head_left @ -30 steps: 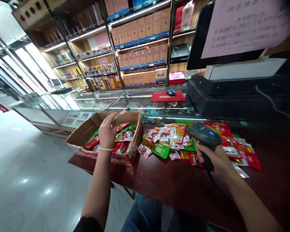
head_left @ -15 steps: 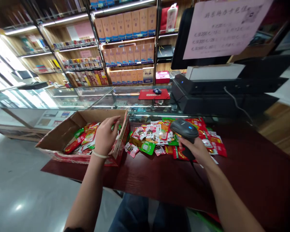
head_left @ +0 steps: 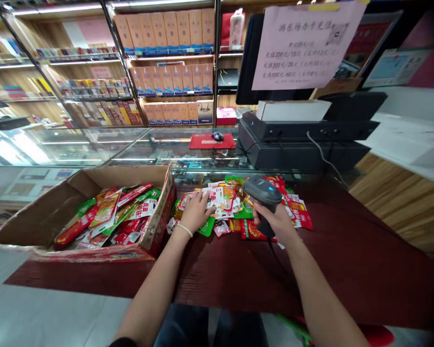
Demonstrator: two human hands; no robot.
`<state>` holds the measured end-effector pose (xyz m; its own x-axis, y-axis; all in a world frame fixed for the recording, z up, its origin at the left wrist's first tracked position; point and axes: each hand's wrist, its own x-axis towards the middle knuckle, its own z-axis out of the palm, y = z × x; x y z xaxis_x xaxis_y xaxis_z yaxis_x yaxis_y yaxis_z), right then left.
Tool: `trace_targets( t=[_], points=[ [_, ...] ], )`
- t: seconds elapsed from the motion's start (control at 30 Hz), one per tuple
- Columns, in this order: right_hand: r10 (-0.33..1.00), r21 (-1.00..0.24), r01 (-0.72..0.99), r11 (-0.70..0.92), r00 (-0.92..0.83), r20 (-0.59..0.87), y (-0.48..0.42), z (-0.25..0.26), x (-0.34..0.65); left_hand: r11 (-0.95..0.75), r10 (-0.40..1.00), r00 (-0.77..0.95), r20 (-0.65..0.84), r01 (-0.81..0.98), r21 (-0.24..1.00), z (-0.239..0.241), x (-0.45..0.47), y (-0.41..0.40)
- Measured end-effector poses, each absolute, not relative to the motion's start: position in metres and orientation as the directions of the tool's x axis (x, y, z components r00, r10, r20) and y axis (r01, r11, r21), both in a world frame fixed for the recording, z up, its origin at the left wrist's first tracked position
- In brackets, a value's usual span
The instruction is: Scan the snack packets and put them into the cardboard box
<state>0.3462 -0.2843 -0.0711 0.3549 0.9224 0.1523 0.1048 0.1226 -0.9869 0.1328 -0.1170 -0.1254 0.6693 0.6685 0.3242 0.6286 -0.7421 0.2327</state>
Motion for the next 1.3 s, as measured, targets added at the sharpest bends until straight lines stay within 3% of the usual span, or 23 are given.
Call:
trace_targets(
  t=[0.27,0.53,0.6,0.7,0.83,0.9,1.0,1.13,1.3],
  points=[
    [0.924,-0.993,0.073,0.090,0.365,0.110,-0.281,-0.079,0.343,-0.830,0.556,0.783,0.279,0.505,0.237,-0.134,0.135,-0.126],
    [0.919,-0.995,0.076,0.070,0.383,0.094,-0.279,-0.080,0.341,-0.865,0.418,0.853,0.312,0.270,0.422,-0.130,0.141,-0.135],
    [0.918,-0.994,0.083,0.064,0.385,0.092,-0.280,-0.078,0.339,-0.811,0.462,0.810,0.361,0.222,0.541,-0.129,0.142,-0.139],
    [0.915,-0.995,0.072,0.073,0.393,0.096,-0.280,-0.076,0.338,-0.613,0.668,0.625,0.404,0.155,0.775,-0.130,0.145,-0.142],
    [0.908,-0.997,0.030,0.077,0.410,0.083,-0.281,-0.075,0.337,-0.235,0.912,0.314,0.263,-0.125,0.964,-0.129,0.151,-0.141],
    [0.907,-0.997,0.044,0.067,0.413,0.079,-0.280,-0.076,0.337,-0.009,0.952,0.285,0.115,-0.347,0.938,-0.126,0.153,-0.140],
    [0.896,-0.994,0.105,0.017,0.439,0.062,-0.280,-0.079,0.337,0.229,0.944,0.327,-0.040,-0.565,0.793,-0.120,0.152,-0.137],
    [0.873,-0.970,0.243,-0.029,0.479,0.094,-0.281,-0.081,0.339,0.349,0.921,0.377,-0.101,-0.682,0.643,-0.115,0.147,-0.134],
    [0.907,-0.885,0.439,0.154,0.292,0.302,-0.280,-0.080,0.335,0.383,0.914,0.388,-0.118,-0.731,0.564,-0.116,0.147,-0.132]
  ],
)
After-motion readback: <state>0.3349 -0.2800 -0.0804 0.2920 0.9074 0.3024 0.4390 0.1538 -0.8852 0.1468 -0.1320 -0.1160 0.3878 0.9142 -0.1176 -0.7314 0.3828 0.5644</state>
